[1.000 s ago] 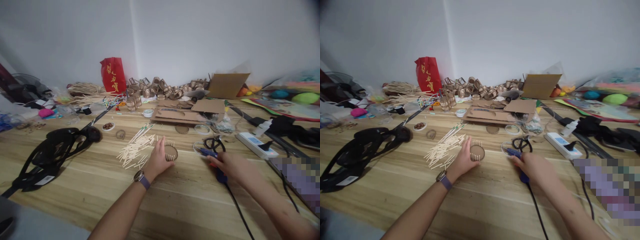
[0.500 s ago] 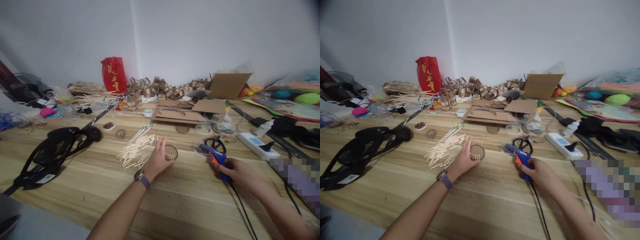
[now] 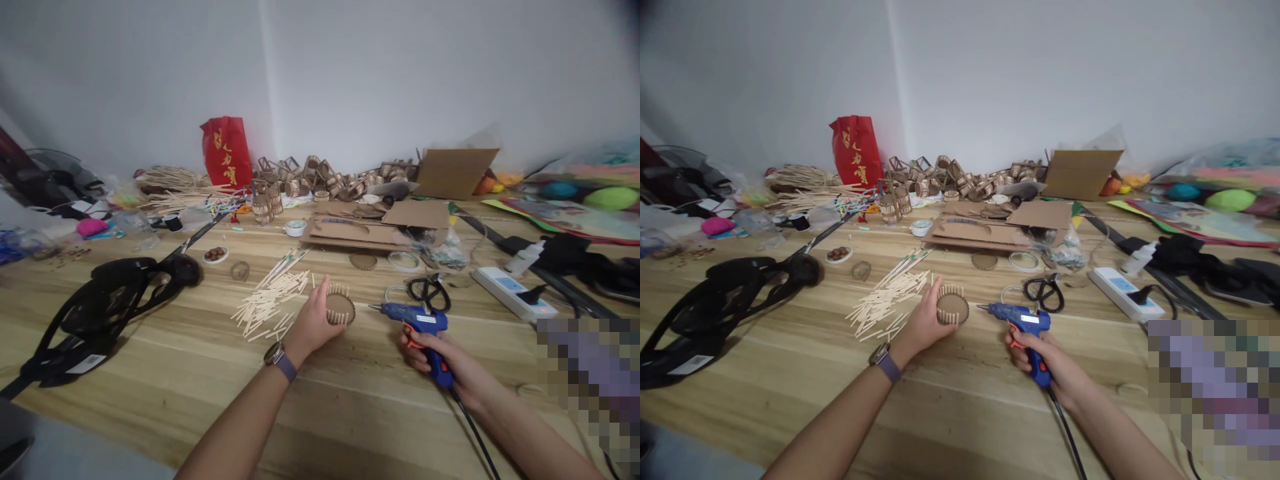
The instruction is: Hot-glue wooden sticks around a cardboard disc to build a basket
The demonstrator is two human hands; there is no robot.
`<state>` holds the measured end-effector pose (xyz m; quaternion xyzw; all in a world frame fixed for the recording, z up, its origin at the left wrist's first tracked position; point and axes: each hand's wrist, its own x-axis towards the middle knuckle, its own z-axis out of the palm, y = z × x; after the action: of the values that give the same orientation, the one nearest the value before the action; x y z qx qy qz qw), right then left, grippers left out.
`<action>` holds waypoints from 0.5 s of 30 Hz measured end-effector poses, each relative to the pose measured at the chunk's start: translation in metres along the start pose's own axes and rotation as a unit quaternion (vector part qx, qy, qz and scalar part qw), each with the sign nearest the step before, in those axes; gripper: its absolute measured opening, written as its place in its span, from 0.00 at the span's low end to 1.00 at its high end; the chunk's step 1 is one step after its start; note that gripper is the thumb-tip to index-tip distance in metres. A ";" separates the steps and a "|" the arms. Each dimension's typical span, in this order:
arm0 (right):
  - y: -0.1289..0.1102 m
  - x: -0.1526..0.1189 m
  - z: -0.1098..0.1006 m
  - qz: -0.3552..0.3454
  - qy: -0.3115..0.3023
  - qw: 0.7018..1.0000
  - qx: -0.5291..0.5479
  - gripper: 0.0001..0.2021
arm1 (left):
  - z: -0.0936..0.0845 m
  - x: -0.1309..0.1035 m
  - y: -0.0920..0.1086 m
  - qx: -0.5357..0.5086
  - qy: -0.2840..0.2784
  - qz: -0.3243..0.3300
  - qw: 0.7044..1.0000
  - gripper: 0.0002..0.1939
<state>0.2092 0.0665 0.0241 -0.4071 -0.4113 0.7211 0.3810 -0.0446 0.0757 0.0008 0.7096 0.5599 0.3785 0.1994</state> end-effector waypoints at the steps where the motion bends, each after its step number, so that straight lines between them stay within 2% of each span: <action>1: 0.001 0.000 -0.001 -0.006 0.006 1.000 -0.027 0.16 | -0.001 0.000 -0.001 0.000 -0.005 0.000 1.000 0.55; 7: 0.008 0.000 -0.002 -0.017 0.034 0.978 -0.203 0.22 | -0.009 0.000 -0.004 -0.016 -0.022 -0.011 1.000 0.56; 12: 0.008 -0.001 0.003 -0.011 0.043 0.969 -0.243 0.24 | -0.002 0.000 0.000 0.023 0.008 -0.017 1.000 0.61; 15: 0.004 -0.003 0.006 -0.025 0.045 0.970 -0.237 0.23 | 0.005 0.000 0.007 0.061 0.028 -0.011 0.998 0.59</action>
<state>0.2037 0.0607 0.0228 -0.5078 -0.5630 0.5741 0.3092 -0.0363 0.0745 0.0023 0.7033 0.5953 0.3608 0.1444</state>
